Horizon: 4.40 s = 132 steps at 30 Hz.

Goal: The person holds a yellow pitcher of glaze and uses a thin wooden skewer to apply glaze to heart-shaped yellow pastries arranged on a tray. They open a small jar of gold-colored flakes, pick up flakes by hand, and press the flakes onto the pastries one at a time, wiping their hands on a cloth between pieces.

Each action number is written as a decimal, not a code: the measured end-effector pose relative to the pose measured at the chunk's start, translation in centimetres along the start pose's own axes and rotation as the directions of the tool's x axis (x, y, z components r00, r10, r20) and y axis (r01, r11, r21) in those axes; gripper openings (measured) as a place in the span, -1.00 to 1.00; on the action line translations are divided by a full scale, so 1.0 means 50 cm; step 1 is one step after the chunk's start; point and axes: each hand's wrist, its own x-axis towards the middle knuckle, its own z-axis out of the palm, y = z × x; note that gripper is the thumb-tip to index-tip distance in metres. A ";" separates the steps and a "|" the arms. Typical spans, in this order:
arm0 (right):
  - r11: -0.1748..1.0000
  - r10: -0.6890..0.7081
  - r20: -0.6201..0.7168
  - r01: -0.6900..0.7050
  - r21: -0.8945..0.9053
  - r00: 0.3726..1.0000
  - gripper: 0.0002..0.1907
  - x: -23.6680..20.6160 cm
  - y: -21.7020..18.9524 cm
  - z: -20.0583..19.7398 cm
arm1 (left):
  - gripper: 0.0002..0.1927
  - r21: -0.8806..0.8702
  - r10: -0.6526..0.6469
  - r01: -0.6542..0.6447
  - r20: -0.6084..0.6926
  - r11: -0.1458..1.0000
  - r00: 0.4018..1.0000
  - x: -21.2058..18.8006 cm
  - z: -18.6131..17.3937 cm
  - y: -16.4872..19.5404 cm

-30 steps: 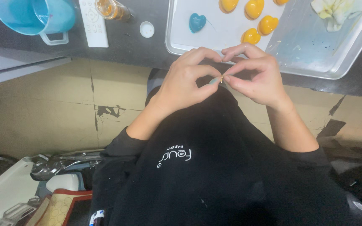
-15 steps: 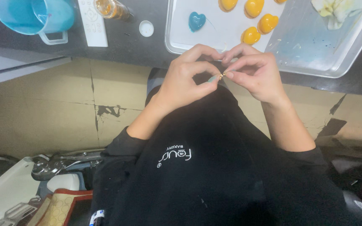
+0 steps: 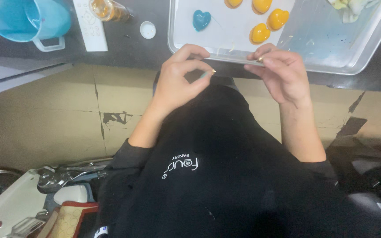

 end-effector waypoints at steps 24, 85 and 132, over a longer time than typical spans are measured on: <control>0.498 -0.590 -0.169 0.191 -0.846 0.790 -0.58 0.052 0.158 -0.301 | -0.94 0.064 -0.158 0.171 -0.169 0.983 0.973 -0.007 0.051 -0.247; -0.214 -0.588 0.189 0.074 -0.974 0.786 -0.37 0.236 0.043 -0.408 | -0.87 0.116 -0.179 0.233 -0.353 0.966 0.918 0.020 0.091 -0.285; -0.069 -0.627 0.099 0.072 -0.995 0.773 -0.49 0.234 0.030 -0.398 | -0.87 0.095 -0.191 0.240 -0.365 0.966 0.911 0.026 0.087 -0.270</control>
